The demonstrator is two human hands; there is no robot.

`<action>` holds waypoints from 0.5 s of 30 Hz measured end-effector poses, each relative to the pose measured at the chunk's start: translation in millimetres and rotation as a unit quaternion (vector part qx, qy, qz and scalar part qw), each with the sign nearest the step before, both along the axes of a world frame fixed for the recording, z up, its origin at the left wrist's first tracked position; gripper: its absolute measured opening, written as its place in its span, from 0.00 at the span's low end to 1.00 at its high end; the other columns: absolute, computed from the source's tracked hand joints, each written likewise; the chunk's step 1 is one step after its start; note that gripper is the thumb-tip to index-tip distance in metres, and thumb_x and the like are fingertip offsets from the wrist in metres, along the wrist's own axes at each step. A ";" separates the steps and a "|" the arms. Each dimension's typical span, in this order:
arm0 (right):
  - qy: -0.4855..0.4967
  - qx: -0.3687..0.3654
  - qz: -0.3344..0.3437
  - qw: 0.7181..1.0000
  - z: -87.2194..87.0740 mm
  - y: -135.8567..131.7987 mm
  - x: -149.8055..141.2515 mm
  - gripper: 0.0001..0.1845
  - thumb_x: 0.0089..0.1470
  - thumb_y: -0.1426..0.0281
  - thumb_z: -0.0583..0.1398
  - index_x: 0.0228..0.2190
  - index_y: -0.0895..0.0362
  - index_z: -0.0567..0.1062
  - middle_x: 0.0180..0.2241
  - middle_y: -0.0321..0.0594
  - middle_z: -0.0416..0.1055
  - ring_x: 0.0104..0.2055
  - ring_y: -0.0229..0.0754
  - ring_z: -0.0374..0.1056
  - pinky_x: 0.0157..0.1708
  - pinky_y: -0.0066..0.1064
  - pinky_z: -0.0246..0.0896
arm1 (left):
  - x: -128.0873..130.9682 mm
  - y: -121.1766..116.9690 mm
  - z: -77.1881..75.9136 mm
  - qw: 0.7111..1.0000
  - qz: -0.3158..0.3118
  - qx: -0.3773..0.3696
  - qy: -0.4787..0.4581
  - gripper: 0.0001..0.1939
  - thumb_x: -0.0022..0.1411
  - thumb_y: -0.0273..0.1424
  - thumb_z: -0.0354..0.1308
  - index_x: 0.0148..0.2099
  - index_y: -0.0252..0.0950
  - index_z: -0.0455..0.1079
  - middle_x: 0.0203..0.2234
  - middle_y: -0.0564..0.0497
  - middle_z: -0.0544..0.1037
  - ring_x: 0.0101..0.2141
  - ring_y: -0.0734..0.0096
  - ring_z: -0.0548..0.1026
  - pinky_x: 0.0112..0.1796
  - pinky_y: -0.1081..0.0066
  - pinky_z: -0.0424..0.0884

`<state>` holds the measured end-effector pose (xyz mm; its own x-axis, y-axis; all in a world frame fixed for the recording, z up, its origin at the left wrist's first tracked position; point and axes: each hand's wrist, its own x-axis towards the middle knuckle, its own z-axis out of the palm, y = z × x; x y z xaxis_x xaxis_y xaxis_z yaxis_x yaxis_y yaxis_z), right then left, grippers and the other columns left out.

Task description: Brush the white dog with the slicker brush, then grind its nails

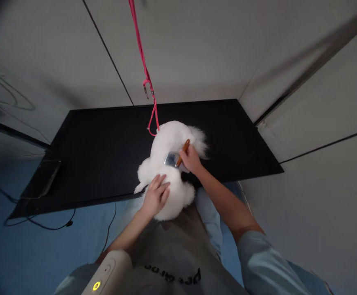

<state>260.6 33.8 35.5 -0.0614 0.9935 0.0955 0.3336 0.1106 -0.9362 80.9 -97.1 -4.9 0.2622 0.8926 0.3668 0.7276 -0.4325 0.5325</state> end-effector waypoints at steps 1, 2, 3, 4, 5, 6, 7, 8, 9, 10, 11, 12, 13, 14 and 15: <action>-0.001 0.020 -0.038 0.999 0.8 0.2 1.1 0.13 0.53 0.60 0.54 0.35 0.56 0.64 0.31 0.38 0.68 0.32 0.39 0.66 0.35 0.33 0.63 | 2.0 -4.7 -0.5 1.000 -0.016 -0.001 -0.005 0.11 0.62 0.26 0.52 0.45 0.33 0.73 0.50 0.42 0.73 0.57 0.54 0.65 0.54 0.52 0.66; -0.006 0.034 -0.041 0.999 2.0 0.1 1.1 0.12 0.54 0.60 0.54 0.36 0.56 0.64 0.32 0.38 0.68 0.33 0.39 0.66 0.36 0.33 0.63 | 3.4 -8.9 -0.3 1.000 -0.025 0.000 -0.013 0.11 0.63 0.25 0.51 0.43 0.34 0.73 0.47 0.44 0.76 0.54 0.57 0.68 0.54 0.53 0.67; -0.017 0.037 -0.004 0.999 3.3 -0.1 -0.2 0.12 0.54 0.60 0.54 0.36 0.56 0.65 0.32 0.38 0.69 0.33 0.39 0.66 0.36 0.33 0.63 | 4.5 -12.3 0.5 0.999 -0.031 0.002 -0.022 0.11 0.62 0.24 0.51 0.42 0.34 0.73 0.43 0.45 0.78 0.51 0.59 0.71 0.52 0.55 0.68; -0.032 0.027 0.056 0.998 4.7 -0.4 -2.6 0.12 0.53 0.61 0.55 0.36 0.56 0.65 0.32 0.38 0.69 0.33 0.39 0.66 0.35 0.32 0.63 | 5.5 -14.8 1.8 0.999 -0.031 0.003 -0.028 0.10 0.62 0.24 0.51 0.41 0.34 0.74 0.40 0.46 0.79 0.47 0.60 0.73 0.51 0.56 0.70; -0.048 0.009 0.111 0.993 6.1 -0.6 -5.8 0.12 0.53 0.61 0.56 0.35 0.56 0.66 0.31 0.38 0.69 0.32 0.39 0.66 0.34 0.32 0.63 | 6.6 -16.5 3.4 0.999 -0.027 0.003 -0.031 0.10 0.62 0.24 0.51 0.41 0.34 0.74 0.38 0.46 0.79 0.45 0.61 0.74 0.49 0.57 0.71; -0.061 -0.007 0.137 0.989 7.5 -0.7 -9.3 0.11 0.53 0.62 0.56 0.35 0.57 0.67 0.30 0.37 0.69 0.31 0.39 0.66 0.33 0.31 0.62 | 7.8 -17.4 5.1 0.999 -0.023 0.003 -0.032 0.10 0.62 0.24 0.51 0.40 0.34 0.74 0.37 0.46 0.79 0.43 0.62 0.74 0.47 0.58 0.72; -0.067 -0.013 0.126 0.990 8.9 -0.7 -12.8 0.11 0.53 0.62 0.56 0.35 0.57 0.66 0.29 0.37 0.69 0.30 0.39 0.66 0.32 0.31 0.62 | 9.0 -18.0 6.6 0.999 -0.019 0.003 -0.033 0.10 0.62 0.24 0.51 0.39 0.34 0.73 0.36 0.46 0.79 0.41 0.63 0.75 0.46 0.59 0.72; -0.067 -0.006 0.087 0.994 10.4 -0.8 -15.8 0.12 0.54 0.62 0.54 0.37 0.57 0.66 0.30 0.37 0.70 0.29 0.38 0.66 0.32 0.31 0.62 | 10.2 -18.3 7.8 0.999 -0.016 0.001 -0.034 0.10 0.62 0.24 0.51 0.39 0.34 0.73 0.36 0.46 0.79 0.40 0.63 0.75 0.45 0.60 0.72; -0.064 0.008 0.047 0.997 12.0 -1.4 -18.2 0.12 0.56 0.62 0.53 0.38 0.57 0.65 0.31 0.38 0.70 0.30 0.38 0.66 0.33 0.31 0.62 | 11.5 -18.7 8.6 0.999 -0.016 -0.001 -0.037 0.10 0.62 0.24 0.50 0.38 0.34 0.73 0.35 0.46 0.79 0.39 0.64 0.75 0.44 0.61 0.72; -0.065 0.022 0.034 0.997 13.7 -2.4 -19.9 0.13 0.56 0.62 0.52 0.39 0.57 0.65 0.32 0.39 0.70 0.30 0.38 0.66 0.33 0.31 0.62 | 12.8 -19.3 9.0 0.999 -0.017 -0.002 -0.039 0.09 0.62 0.25 0.50 0.38 0.34 0.73 0.35 0.46 0.79 0.38 0.64 0.75 0.43 0.62 0.72; -0.074 0.030 0.057 0.995 15.4 -3.9 -21.1 0.13 0.56 0.62 0.53 0.39 0.57 0.65 0.32 0.39 0.70 0.31 0.38 0.67 0.33 0.31 0.61 | 14.2 -20.1 9.2 0.999 -0.020 -0.003 -0.041 0.09 0.63 0.25 0.50 0.38 0.34 0.73 0.34 0.46 0.79 0.38 0.64 0.75 0.43 0.62 0.72; -0.091 0.031 0.104 0.990 17.1 -5.6 -21.6 0.12 0.56 0.62 0.54 0.39 0.57 0.65 0.32 0.38 0.71 0.31 0.38 0.67 0.33 0.30 0.61 | 15.5 -21.2 9.1 0.999 -0.022 -0.004 -0.041 0.09 0.63 0.25 0.50 0.37 0.34 0.73 0.34 0.46 0.79 0.38 0.65 0.75 0.42 0.63 0.71; -0.114 0.025 0.155 0.981 18.8 -7.0 -21.6 0.12 0.55 0.62 0.56 0.37 0.57 0.66 0.30 0.38 0.70 0.30 0.38 0.66 0.33 0.30 0.60 | 16.9 -22.4 9.0 0.999 -0.022 -0.006 -0.039 0.09 0.63 0.25 0.50 0.37 0.33 0.72 0.34 0.46 0.79 0.37 0.65 0.75 0.42 0.63 0.71; -0.137 0.014 0.187 0.973 20.6 -8.0 -21.0 0.11 0.54 0.62 0.56 0.35 0.57 0.66 0.28 0.36 0.70 0.29 0.38 0.66 0.32 0.30 0.60 | 18.3 -23.6 8.9 0.999 -0.019 -0.007 -0.035 0.09 0.63 0.25 0.50 0.37 0.33 0.72 0.34 0.46 0.79 0.37 0.64 0.74 0.41 0.63 0.71; -0.156 0.005 0.184 0.970 22.6 -8.3 -20.1 0.10 0.54 0.63 0.56 0.34 0.57 0.66 0.27 0.36 0.69 0.28 0.38 0.65 0.31 0.30 0.59 | 19.6 -24.7 8.9 0.999 -0.014 -0.011 -0.030 0.09 0.63 0.25 0.50 0.37 0.33 0.72 0.33 0.46 0.79 0.36 0.64 0.74 0.41 0.63 0.71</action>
<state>240.5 25.5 58.1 -0.4394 0.8979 0.0254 0.5367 0.2852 -0.7941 100.5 -121.8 4.0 0.2660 0.8929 0.3632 0.6813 -0.4407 0.5845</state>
